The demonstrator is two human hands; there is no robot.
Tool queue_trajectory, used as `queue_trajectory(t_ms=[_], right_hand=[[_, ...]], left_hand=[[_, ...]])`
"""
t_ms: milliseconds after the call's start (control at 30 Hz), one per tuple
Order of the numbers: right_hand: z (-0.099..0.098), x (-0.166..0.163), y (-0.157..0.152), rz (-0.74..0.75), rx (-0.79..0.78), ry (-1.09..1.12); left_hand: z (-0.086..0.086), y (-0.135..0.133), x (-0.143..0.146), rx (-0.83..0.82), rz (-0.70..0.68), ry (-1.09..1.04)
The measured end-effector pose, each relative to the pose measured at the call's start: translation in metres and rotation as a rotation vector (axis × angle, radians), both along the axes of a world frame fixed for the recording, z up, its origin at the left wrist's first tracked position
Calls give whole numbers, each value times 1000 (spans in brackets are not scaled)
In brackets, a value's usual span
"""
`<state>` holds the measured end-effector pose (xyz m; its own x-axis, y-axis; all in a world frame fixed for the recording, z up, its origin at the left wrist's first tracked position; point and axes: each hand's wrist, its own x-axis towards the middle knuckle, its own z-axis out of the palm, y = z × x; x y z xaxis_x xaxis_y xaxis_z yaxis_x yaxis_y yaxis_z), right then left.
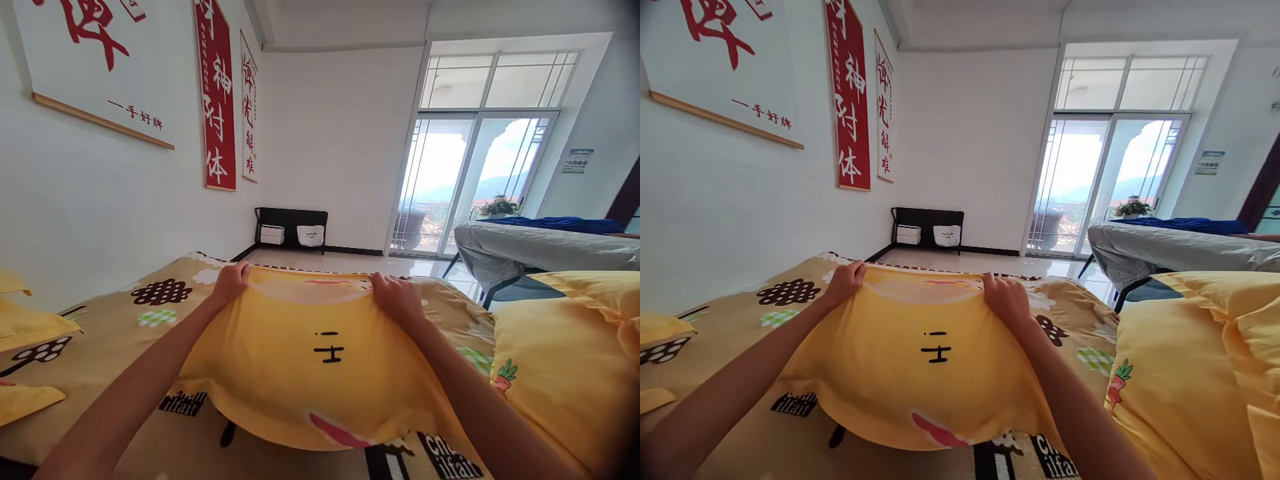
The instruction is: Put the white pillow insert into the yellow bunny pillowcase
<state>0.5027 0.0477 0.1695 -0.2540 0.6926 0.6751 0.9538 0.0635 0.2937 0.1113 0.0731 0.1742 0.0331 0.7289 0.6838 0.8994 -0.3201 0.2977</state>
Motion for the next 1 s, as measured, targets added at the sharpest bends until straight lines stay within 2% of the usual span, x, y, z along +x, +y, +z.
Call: queue_trajectory(t_ms=[100, 200, 300, 400, 467, 500, 567, 633, 700, 767, 800, 867, 933, 1000], right_hand=[[5, 10, -1, 32, 76, 16], [-7, 8, 0, 101, -35, -43], [-9, 8, 2, 97, -58, -54], [-2, 21, 3, 114, -19, -41], [-10, 27, 5, 137, 13, 2], [-22, 27, 5, 159, 2, 34], [-62, 20, 5, 235, -108, 129], [-115, 5, 2, 310, -256, 246], [-162, -10, -2, 305, -292, 313], [-190, -18, -6, 296, -287, 351], [-195, -17, -7, 303, -278, 364], [-185, -9, -11, 335, -225, 350], [-159, 3, -16, 381, -126, 274], [-126, 15, -25, 413, -9, 190]], left_hand=[[6, 1, 0, 53, -76, -25], [-9, 6, 4, -35, -118, 10], [-18, 9, 3, -46, -83, 6], [-10, 5, -7, -5, -18, 44], [-12, 2, -13, 23, 69, 122], [-20, 1, -14, 12, 108, 166], [-52, -2, -13, -103, 122, 208], [-100, -5, -7, -299, 52, 168], [-146, -9, 0, -415, -3, 86], [-175, -13, 2, -431, -2, 33], [-179, -16, 1, -423, -6, 9], [-169, -20, -6, -396, -44, -42], [-140, -27, -15, -325, -63, -59], [-105, -37, -22, -181, -25, -28]])
